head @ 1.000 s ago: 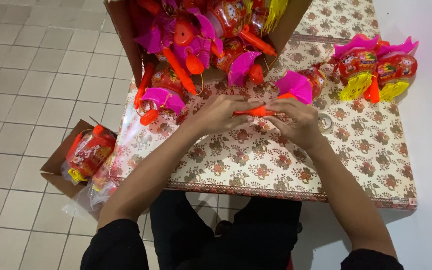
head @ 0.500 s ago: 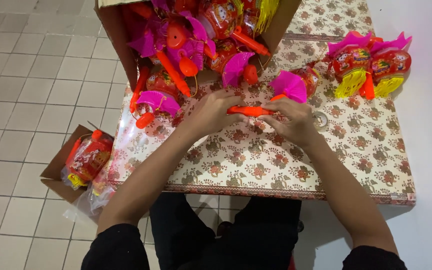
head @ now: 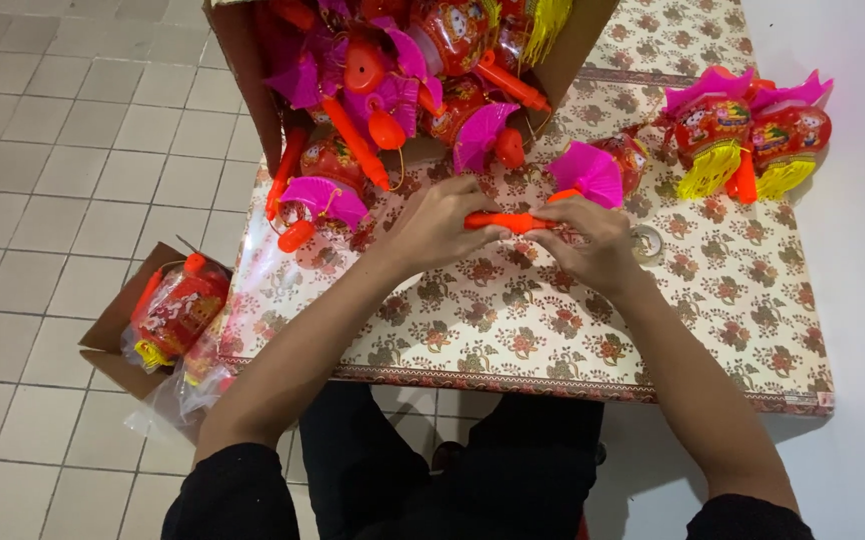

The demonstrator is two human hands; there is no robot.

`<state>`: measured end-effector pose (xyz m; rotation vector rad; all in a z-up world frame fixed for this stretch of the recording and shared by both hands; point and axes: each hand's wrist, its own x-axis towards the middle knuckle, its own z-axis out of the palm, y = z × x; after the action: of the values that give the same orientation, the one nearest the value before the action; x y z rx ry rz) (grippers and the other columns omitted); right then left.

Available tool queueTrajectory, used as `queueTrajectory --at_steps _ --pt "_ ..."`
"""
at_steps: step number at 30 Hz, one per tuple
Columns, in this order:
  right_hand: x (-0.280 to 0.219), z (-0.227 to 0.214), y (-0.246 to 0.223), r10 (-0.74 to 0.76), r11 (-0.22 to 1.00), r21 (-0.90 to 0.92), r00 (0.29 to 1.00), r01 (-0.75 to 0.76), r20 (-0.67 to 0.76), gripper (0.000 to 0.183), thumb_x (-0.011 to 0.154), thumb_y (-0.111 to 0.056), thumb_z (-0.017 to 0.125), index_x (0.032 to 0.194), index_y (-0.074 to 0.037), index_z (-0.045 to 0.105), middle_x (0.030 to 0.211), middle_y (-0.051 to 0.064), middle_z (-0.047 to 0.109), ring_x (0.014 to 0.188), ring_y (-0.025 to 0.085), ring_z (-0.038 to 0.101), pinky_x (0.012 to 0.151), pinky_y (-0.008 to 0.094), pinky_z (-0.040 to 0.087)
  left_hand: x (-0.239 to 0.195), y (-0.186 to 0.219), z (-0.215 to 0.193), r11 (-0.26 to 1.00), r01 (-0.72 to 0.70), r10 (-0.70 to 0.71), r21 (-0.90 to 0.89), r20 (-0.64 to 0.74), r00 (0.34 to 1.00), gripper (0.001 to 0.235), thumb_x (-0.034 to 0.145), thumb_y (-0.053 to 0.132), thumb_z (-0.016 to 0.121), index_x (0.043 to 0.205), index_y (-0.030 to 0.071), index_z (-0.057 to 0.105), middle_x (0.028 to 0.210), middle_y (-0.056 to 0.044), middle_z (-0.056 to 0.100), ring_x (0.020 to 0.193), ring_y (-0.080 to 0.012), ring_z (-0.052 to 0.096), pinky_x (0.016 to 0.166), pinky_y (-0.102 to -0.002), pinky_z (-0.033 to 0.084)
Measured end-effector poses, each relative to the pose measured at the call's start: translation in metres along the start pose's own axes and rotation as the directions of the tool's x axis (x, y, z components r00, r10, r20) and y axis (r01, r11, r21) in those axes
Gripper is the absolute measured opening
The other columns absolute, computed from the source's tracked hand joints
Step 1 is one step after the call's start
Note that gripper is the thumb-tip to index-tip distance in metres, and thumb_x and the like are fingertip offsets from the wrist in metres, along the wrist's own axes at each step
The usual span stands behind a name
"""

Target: Assembling decorative lanterns by attaching plastic handles and packing them into a cardboard box.

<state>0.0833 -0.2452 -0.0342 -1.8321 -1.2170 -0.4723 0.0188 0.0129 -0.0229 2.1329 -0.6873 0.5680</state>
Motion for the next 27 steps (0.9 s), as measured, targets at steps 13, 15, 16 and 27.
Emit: queueTrajectory --at_steps 13,15,16,27 --pt "0.003 0.0 -0.001 -0.002 0.999 0.042 1.0 0.002 -0.008 0.019 0.088 -0.006 0.086 0.105 0.0 0.079 0.095 0.018 0.077 0.083 0.037 0.075 0.069 0.041 0.059 -0.003 0.001 0.006 0.998 0.064 -0.064 0.004 0.076 0.995 0.026 0.099 0.029 0.065 0.089 0.005 0.071 0.072 -0.015 0.066 0.067 -0.0358 0.068 0.061 -0.04 0.053" --pt "0.0 0.0 0.002 0.004 1.0 0.017 1.0 -0.004 -0.008 0.021 0.087 -0.007 0.087 0.106 -0.001 0.079 0.096 0.017 0.077 0.082 0.035 0.075 0.067 0.04 0.059 -0.003 -0.012 0.009 0.974 0.066 -0.086 0.216 0.085 0.993 0.025 0.084 0.033 0.078 0.102 0.016 0.072 0.087 -0.006 0.073 0.093 -0.0288 0.071 0.069 -0.04 0.056" --pt "0.0 0.0 0.001 0.004 1.0 0.018 1.0 -0.004 -0.007 0.021 0.087 -0.007 0.087 0.106 -0.001 0.079 0.096 0.017 0.077 0.082 0.035 0.075 0.067 0.04 0.059 -0.003 -0.005 0.005 0.974 0.067 -0.087 0.216 0.084 0.993 0.025 0.084 0.033 0.078 0.102 0.016 0.072 0.087 -0.006 0.073 0.093 -0.0288 0.071 0.069 -0.04 0.056" --pt "-0.002 0.005 0.005 -0.049 0.998 0.039 0.999 0.05 -0.016 0.017 0.087 -0.006 0.087 0.102 -0.001 0.079 0.093 0.016 0.076 0.082 0.035 0.076 0.07 0.039 0.06 -0.005 0.004 0.012 0.999 0.016 -0.013 -0.037 0.089 0.996 0.031 0.099 0.027 0.065 0.099 -0.002 0.075 0.073 -0.017 0.07 0.059 -0.028 0.067 0.055 -0.033 0.051"
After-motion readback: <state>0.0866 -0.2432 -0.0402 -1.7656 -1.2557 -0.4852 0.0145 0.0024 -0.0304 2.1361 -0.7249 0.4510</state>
